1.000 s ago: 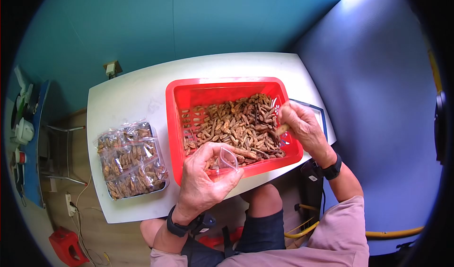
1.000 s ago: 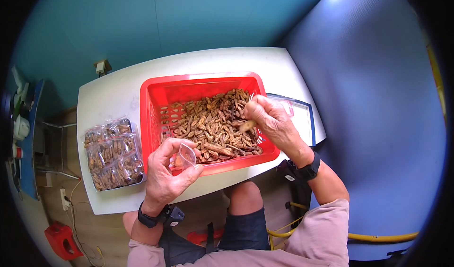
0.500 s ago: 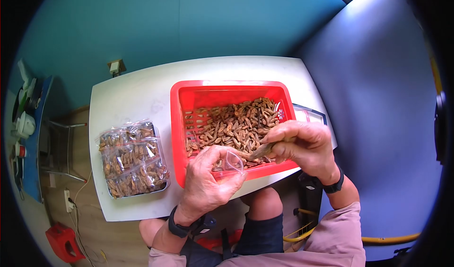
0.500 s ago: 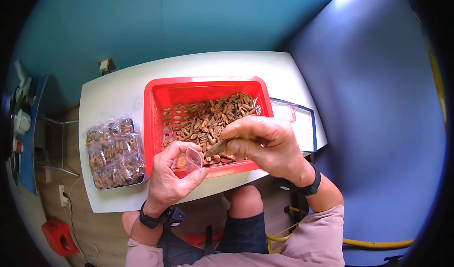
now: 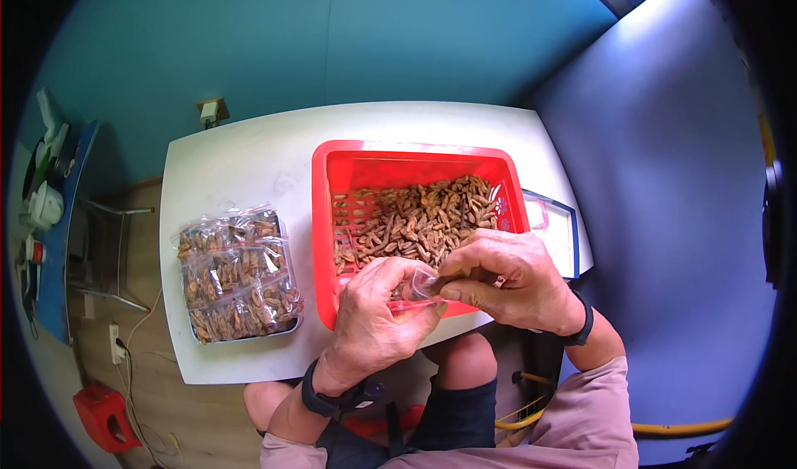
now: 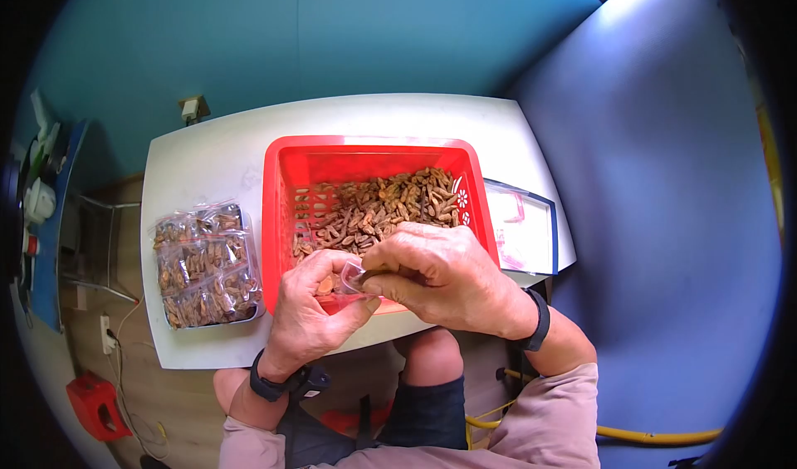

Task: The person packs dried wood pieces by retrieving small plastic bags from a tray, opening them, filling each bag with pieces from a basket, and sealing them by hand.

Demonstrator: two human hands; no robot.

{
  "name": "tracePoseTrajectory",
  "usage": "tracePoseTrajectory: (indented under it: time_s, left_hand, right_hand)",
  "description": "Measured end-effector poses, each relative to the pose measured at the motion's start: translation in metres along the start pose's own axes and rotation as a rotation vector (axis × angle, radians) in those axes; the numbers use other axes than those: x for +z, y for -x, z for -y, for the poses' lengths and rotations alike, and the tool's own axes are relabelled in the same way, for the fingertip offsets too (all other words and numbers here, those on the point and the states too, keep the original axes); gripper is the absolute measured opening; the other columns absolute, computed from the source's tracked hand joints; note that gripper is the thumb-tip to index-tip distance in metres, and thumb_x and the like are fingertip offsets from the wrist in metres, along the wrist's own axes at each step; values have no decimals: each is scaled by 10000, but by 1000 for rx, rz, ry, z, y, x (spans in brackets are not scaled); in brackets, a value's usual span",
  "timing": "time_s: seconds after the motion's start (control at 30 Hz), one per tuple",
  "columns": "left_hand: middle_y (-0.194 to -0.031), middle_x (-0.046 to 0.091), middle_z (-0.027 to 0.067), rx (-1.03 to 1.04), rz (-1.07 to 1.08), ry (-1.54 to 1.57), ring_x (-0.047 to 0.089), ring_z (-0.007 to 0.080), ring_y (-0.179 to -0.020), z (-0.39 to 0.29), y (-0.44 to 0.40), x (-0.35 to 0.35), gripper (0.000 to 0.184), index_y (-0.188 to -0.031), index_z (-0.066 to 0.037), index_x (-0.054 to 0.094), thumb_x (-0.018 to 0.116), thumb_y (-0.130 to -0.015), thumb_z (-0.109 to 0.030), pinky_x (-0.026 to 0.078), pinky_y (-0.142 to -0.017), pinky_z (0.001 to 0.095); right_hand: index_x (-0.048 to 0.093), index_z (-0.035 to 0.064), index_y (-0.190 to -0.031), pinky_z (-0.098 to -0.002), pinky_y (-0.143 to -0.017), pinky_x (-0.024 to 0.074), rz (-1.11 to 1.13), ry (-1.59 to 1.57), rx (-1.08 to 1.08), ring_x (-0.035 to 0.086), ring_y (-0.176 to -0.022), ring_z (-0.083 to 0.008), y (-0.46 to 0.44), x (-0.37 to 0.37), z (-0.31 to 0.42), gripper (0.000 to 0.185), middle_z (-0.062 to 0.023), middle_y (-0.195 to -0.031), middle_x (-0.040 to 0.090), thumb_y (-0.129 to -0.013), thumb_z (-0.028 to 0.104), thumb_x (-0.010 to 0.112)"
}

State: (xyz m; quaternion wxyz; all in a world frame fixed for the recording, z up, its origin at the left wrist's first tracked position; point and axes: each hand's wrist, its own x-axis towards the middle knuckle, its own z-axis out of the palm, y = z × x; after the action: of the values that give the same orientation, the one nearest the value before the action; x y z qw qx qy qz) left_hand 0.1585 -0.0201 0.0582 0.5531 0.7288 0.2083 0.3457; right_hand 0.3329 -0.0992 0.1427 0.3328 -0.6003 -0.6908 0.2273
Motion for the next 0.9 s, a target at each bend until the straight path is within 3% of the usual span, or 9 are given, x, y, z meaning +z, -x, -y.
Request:
tracePoseTrajectory:
  time_s: [0.07,0.3,0.43,0.53,0.7,0.73,0.9]
  left_hand:
    - [-907,674,101,-8,2,-6,669,273,-848,-1,0,0,320,-985,-58,659,825,-722,-130,529,-762,368]
    - [-909,676,98,24,25,-31,666,249,-845,1,0,-1,312,-992,-46,658,817,-730,-102,530,-767,349]
    - [-886,682,89,-12,36,-60,665,220,-835,-4,0,-1,305,-993,-31,661,813,-734,-83,524,-776,333]
    - [-874,683,83,0,43,-73,665,219,-825,-3,0,-1,306,-996,-27,659,810,-737,-87,523,-773,335]
    - [-868,684,83,16,46,-87,667,222,-826,-2,-1,-2,319,-1003,-23,656,812,-737,-102,524,-768,340]
    - [-865,684,83,22,41,-92,667,222,-828,-1,-1,-2,324,-1005,-22,655,814,-736,-107,525,-768,342]
    - [-865,685,84,-29,52,-60,667,222,-827,-4,-1,-3,333,-1012,-23,656,817,-735,-114,522,-777,343]
  right_hand:
    - [692,54,-970,-374,-615,518,60,56,-4,649,-737,-281,0,0,1,146,-103,-795,623,-837,79,747]
    - [699,51,-973,-377,-628,532,30,85,-26,663,-741,-287,5,-3,-12,134,-107,-822,651,-846,76,735]
    - [711,62,-954,-390,-624,528,-13,340,103,674,-728,-300,10,-27,-34,122,-112,-827,674,-836,88,731]
    - [713,56,-910,-397,-601,518,63,598,48,670,-683,-283,16,-36,-74,102,-88,-791,681,-809,72,720]
    - [694,75,-832,-409,-619,512,540,935,224,682,-740,-303,10,-29,-98,60,-107,-798,678,-818,105,643]
    - [665,55,-783,-421,-606,495,569,957,175,679,-728,-305,11,-26,-104,54,-123,-789,671,-807,88,629]
    - [661,22,-822,-433,-615,487,599,966,80,670,-731,-311,1,-13,-109,77,-142,-786,661,-796,90,635]
